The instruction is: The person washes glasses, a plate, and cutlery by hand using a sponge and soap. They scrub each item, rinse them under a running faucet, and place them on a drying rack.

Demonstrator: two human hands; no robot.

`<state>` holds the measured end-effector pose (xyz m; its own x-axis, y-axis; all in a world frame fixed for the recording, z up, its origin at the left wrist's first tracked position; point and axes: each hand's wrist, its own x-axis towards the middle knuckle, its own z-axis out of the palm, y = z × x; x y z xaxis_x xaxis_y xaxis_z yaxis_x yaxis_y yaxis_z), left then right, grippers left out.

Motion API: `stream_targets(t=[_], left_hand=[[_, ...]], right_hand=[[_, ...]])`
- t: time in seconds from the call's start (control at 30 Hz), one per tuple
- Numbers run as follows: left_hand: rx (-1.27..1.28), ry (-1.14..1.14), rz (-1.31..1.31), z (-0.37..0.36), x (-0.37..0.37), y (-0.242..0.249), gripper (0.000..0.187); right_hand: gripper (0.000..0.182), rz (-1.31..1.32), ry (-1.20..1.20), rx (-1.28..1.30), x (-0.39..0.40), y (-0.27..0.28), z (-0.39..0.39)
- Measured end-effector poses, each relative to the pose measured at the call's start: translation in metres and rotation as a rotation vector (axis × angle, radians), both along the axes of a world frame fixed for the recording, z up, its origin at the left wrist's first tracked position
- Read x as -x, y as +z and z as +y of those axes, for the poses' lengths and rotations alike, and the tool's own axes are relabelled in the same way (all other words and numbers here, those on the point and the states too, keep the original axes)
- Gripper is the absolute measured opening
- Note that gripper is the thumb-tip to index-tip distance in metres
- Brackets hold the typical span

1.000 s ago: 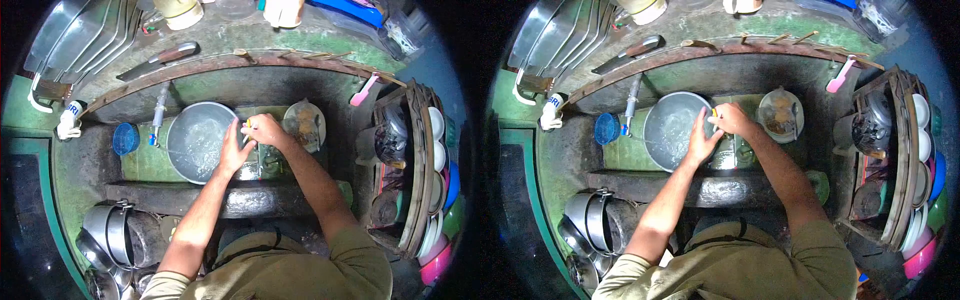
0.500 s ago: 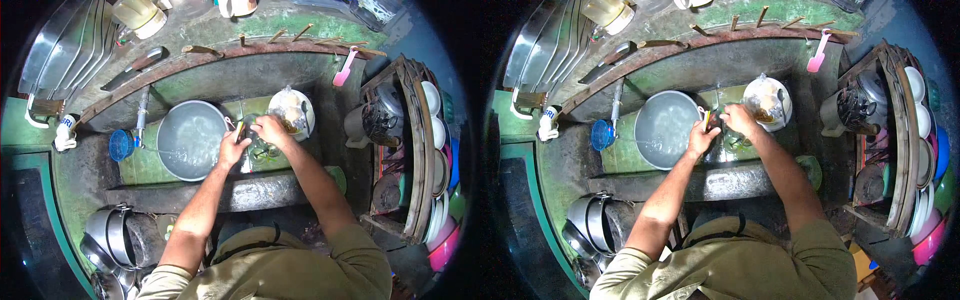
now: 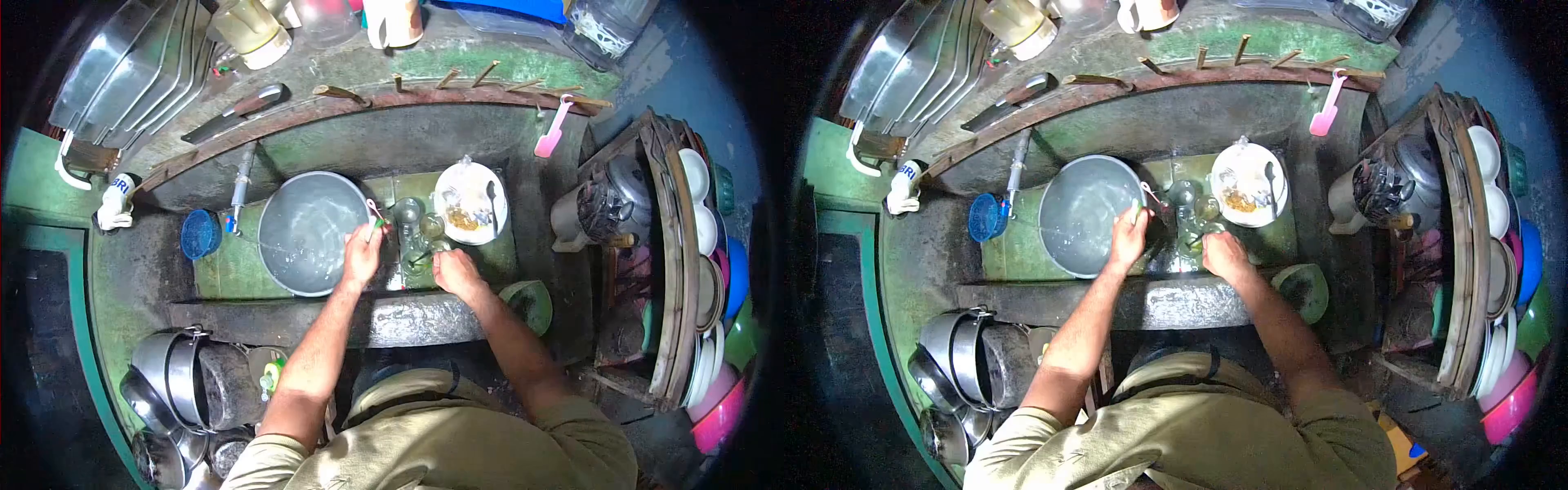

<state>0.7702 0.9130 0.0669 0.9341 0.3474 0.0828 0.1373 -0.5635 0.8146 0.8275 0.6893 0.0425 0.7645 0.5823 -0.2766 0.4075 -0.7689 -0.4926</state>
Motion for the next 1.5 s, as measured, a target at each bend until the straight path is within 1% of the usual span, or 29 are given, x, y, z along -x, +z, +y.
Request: stream_targets(t=[0.07, 0.13, 0.17, 0.2, 0.23, 0.27, 0.37, 0.4, 0.43, 0.5, 0.53, 0.6, 0.63, 0.7, 0.77, 0.83, 0.87, 0.9, 0.93, 0.97, 1.0, 1.1, 1.13, 1.17, 1.23, 1.3, 1.37, 1.43, 1.5], left_hand=[[-0.111, -0.078, -0.051, -0.005, 0.014, -0.006, 0.017], [-0.168, -0.095, -0.105, -0.014, 0.021, -0.005, 0.019], [-0.166, -0.097, -0.105, -0.014, 0.023, -0.004, 0.019], [-0.013, 0.006, -0.029, -0.013, 0.025, -0.004, 0.021], [0.141, 0.109, 0.045, -0.009, 0.025, -0.006, 0.023], [0.179, 0.156, -0.073, 0.000, 0.028, -0.030, 0.028], [0.245, 0.181, -0.051, 0.018, 0.045, -0.008, 0.032], [0.198, 0.204, 0.054, 0.023, 0.051, -0.003, 0.034], [0.165, 0.204, 0.020, 0.028, 0.054, -0.013, 0.033], [0.283, 0.217, -0.015, 0.026, 0.059, -0.011, 0.032], [0.282, 0.216, -0.019, 0.025, 0.060, -0.010, 0.032], [0.320, 0.167, 0.006, 0.022, 0.064, -0.009, 0.030], [0.337, 0.162, 0.019, 0.020, 0.064, -0.010, 0.030], [0.339, 0.124, 0.143, 0.019, 0.066, -0.009, 0.026], [0.133, 0.053, 0.045, 0.019, 0.068, -0.026, 0.025], [0.017, 0.004, -0.094, 0.014, 0.071, -0.016, 0.025], [0.038, -0.046, -0.051, 0.010, 0.072, -0.007, 0.026], [0.057, -0.077, -0.005, 0.007, 0.074, 0.006, 0.028], [0.204, -0.088, 0.025, 0.003, 0.077, 0.015, 0.033], [0.352, -0.103, 0.044, 0.001, 0.079, 0.023, 0.040], [0.304, -0.127, 0.010, 0.002, 0.081, 0.033, 0.042], [0.163, -0.169, -0.188, 0.012, 0.084, 0.033, 0.038], [0.152, -0.155, -0.216, 0.023, 0.086, 0.037, 0.029], [-0.022, -0.179, -0.092, 0.039, 0.095, 0.042, 0.017], [-0.053, -0.037, -0.138, 0.062, 0.114, 0.048, 0.018], [0.048, 0.032, 0.161, 0.099, 0.136, 0.051, 0.020], [0.101, 0.393, 0.127, 0.127, 0.166, 0.042, 0.024], [0.610, 0.545, 0.307, 0.179, 0.194, 0.031, 0.031], [0.903, 0.691, 0.185, 0.218, 0.220, 0.015, 0.035]], right_hand=[[0.005, -0.003, 0.004, -0.195, 0.003, 0.066, 0.004], [0.019, 0.055, 0.066, -0.080, -0.005, 0.083, 0.010], [0.029, 0.084, 0.075, -0.013, -0.011, 0.080, 0.008], [0.040, 0.097, 0.097, 0.096, -0.019, 0.058, 0.004], [0.044, 0.166, 0.117, 0.252, -0.030, 0.011, -0.002], [0.049, 0.191, 0.092, 0.188, -0.031, -0.004, -0.009], [0.060, 0.285, -0.015, -0.084, -0.004, -0.008, -0.011], [0.053, 0.313, -0.097, -0.081, 0.006, -0.013, -0.005], [0.044, 0.306, -0.162, -0.286, 0.014, -0.037, -0.005], [0.037, 0.055, -0.106, -0.303, 0.021, -0.053, 0.001], [0.037, 0.050, -0.106, -0.304, 0.021, -0.054, 0.005], [0.027, 0.125, -0.272, -0.463, 0.025, -0.059, 0.013], [0.027, 0.126, -0.268, -0.463, 0.023, -0.063, 0.015], [0.020, 0.143, -0.008, -0.298, 0.011, -0.071, 0.021], [0.017, 0.091, 0.060, -0.234, 0.010, -0.039, 0.027], [0.016, 0.025, -0.026, -0.214, 0.010, -0.015, 0.043], [0.016, -0.012, 0.003, -0.282, 0.010, 0.005, 0.045], [0.019, -0.018, 0.039, -0.488, 0.012, 0.027, 0.047], [0.024, 0.046, -0.025, -0.553, 0.019, 0.056, 0.058], [0.026, 0.175, 0.004, -0.550, 0.019, 0.059, 0.062], [0.024, 0.402, -0.038, -0.501, 0.023, 0.084, 0.071], [0.022, 0.513, -0.047, -0.652, 0.039, 0.111, 0.098], [0.021, 0.623, -0.096, -0.657, 0.043, 0.121, 0.110], [0.021, 0.728, -0.149, -0.660, 0.047, 0.128, 0.121], [0.019, 0.766, -0.094, -0.694, 0.054, 0.130, 0.139], [0.025, 0.826, -0.055, -0.755, 0.064, 0.126, 0.156], [0.028, 0.842, -0.030, -0.650, 0.068, 0.130, 0.170], [0.025, 0.781, 0.037, -0.531, 0.074, 0.110, 0.175], [0.026, 0.741, 0.077, -0.434, 0.075, 0.087, 0.173]])
